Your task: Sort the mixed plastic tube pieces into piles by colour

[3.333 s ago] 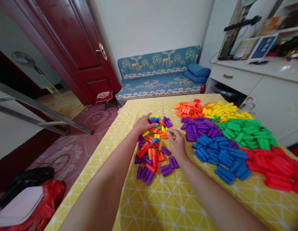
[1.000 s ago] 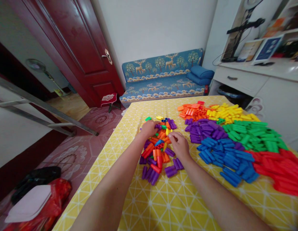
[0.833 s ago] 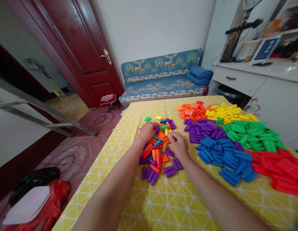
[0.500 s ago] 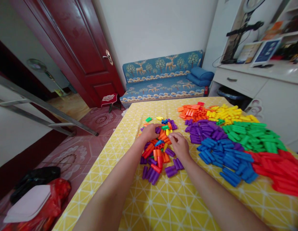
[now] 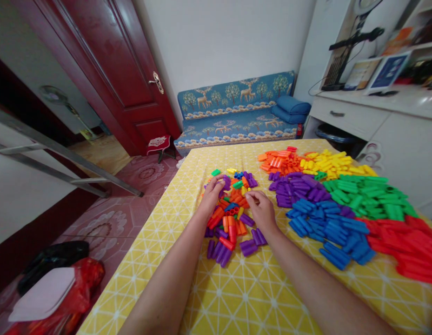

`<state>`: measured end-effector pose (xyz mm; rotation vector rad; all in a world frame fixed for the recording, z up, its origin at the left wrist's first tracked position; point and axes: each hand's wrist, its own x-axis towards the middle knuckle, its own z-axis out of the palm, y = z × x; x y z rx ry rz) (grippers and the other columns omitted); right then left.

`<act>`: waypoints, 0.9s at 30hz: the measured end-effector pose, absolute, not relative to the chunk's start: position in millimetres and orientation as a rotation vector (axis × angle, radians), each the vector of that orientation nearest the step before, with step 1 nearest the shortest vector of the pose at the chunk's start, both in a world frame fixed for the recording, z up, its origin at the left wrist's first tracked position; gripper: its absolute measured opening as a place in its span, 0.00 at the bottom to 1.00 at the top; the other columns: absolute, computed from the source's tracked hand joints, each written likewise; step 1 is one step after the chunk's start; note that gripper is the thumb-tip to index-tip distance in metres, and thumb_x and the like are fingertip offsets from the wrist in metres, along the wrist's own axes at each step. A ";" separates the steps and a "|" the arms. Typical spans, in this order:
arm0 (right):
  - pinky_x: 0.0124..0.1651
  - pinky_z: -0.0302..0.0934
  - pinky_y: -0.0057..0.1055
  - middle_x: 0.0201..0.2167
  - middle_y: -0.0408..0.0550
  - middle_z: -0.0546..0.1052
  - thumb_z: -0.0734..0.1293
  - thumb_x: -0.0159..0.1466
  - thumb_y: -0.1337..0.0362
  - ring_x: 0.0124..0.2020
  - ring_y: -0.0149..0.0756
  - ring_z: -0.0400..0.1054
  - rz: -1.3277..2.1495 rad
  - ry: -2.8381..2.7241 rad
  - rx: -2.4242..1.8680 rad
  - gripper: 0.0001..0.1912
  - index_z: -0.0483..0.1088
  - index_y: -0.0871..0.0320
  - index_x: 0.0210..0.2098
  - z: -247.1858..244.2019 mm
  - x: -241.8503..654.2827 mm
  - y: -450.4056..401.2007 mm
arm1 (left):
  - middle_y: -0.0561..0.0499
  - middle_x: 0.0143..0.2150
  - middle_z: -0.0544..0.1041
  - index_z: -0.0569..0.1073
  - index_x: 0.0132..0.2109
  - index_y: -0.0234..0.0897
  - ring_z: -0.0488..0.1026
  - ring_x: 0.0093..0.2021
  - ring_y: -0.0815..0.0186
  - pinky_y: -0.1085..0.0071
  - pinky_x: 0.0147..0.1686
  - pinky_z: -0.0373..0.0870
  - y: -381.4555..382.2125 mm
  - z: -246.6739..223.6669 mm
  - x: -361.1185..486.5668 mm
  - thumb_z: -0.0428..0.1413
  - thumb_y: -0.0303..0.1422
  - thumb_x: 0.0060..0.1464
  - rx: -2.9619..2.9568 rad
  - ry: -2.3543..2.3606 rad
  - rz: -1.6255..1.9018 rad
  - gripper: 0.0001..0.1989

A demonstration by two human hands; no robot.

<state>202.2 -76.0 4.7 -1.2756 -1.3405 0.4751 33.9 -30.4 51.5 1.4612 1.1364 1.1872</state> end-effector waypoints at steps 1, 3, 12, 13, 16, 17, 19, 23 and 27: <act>0.43 0.64 0.36 0.38 0.50 0.75 0.62 0.62 0.57 0.40 0.40 0.70 0.475 -1.317 -1.258 0.12 0.73 0.57 0.36 6.4 201.5 -77.2 | 0.46 0.47 0.76 0.67 0.55 0.37 0.74 0.39 0.65 0.73 0.32 0.72 -32.9 52.4 35.4 0.47 0.38 0.58 1.389 1.085 1.168 0.20; 0.41 0.65 0.35 0.41 0.51 0.75 0.62 0.62 0.55 0.41 0.40 0.70 0.497 -1.289 -1.212 0.15 0.72 0.57 0.42 10.5 199.7 -80.2 | 0.43 0.46 0.76 0.67 0.56 0.35 0.75 0.37 0.65 0.74 0.30 0.71 -36.9 53.7 37.9 0.48 0.40 0.57 1.306 1.007 1.106 0.22; 0.32 0.64 0.31 0.46 0.50 0.76 0.67 0.58 0.55 0.33 0.36 0.70 0.709 -1.343 -1.088 0.24 0.67 0.54 0.53 16.3 193.6 -88.4 | 0.49 0.38 0.77 0.75 0.47 0.35 0.72 0.34 0.68 0.74 0.34 0.69 -45.0 50.9 42.0 0.58 0.39 0.52 1.611 0.959 1.024 0.18; 0.32 0.64 0.31 0.44 0.50 0.77 0.67 0.58 0.56 0.32 0.36 0.70 0.720 -1.335 -1.086 0.23 0.68 0.54 0.52 15.6 193.5 -88.2 | 0.50 0.38 0.77 0.76 0.47 0.35 0.72 0.35 0.67 0.73 0.36 0.69 -45.5 51.4 42.2 0.58 0.38 0.52 1.681 0.961 1.022 0.17; 0.31 0.64 0.30 0.37 0.47 0.78 0.67 0.57 0.57 0.28 0.34 0.70 0.744 -1.287 -1.096 0.19 0.69 0.56 0.46 14.4 194.0 -86.7 | 0.50 0.37 0.78 0.77 0.46 0.35 0.73 0.37 0.65 0.71 0.39 0.69 -46.1 52.7 43.1 0.59 0.37 0.51 1.837 1.006 1.015 0.16; 0.29 0.63 0.30 0.35 0.46 0.77 0.67 0.56 0.57 0.27 0.34 0.69 0.735 -1.266 -1.112 0.17 0.69 0.56 0.44 14.3 194.2 -86.1 | 0.49 0.37 0.78 0.77 0.46 0.34 0.73 0.37 0.65 0.71 0.39 0.70 -46.1 52.5 43.4 0.60 0.37 0.51 1.858 1.024 1.017 0.16; 0.27 0.62 0.29 0.31 0.45 0.76 0.67 0.55 0.58 0.24 0.32 0.66 0.707 -1.226 -1.153 0.14 0.69 0.56 0.39 14.2 194.9 -84.6 | 0.48 0.37 0.78 0.77 0.46 0.34 0.74 0.37 0.64 0.70 0.39 0.70 -45.5 51.0 43.9 0.60 0.38 0.50 1.862 1.030 1.032 0.17; 0.29 0.63 0.31 0.30 0.46 0.75 0.68 0.54 0.58 0.26 0.34 0.67 0.732 -1.141 -1.176 0.13 0.68 0.57 0.36 11.3 196.7 -79.9 | 0.45 0.41 0.79 0.76 0.46 0.34 0.76 0.41 0.62 0.67 0.44 0.71 -43.4 46.0 44.0 0.61 0.38 0.50 1.772 0.974 1.065 0.18; 0.32 0.65 0.33 0.33 0.49 0.75 0.68 0.52 0.57 0.33 0.39 0.70 0.795 -1.072 -1.161 0.16 0.68 0.58 0.38 5.7 198.2 -74.8 | 0.43 0.45 0.79 0.75 0.47 0.34 0.75 0.46 0.59 0.64 0.48 0.70 -40.6 43.5 42.3 0.60 0.40 0.51 1.567 0.941 1.097 0.19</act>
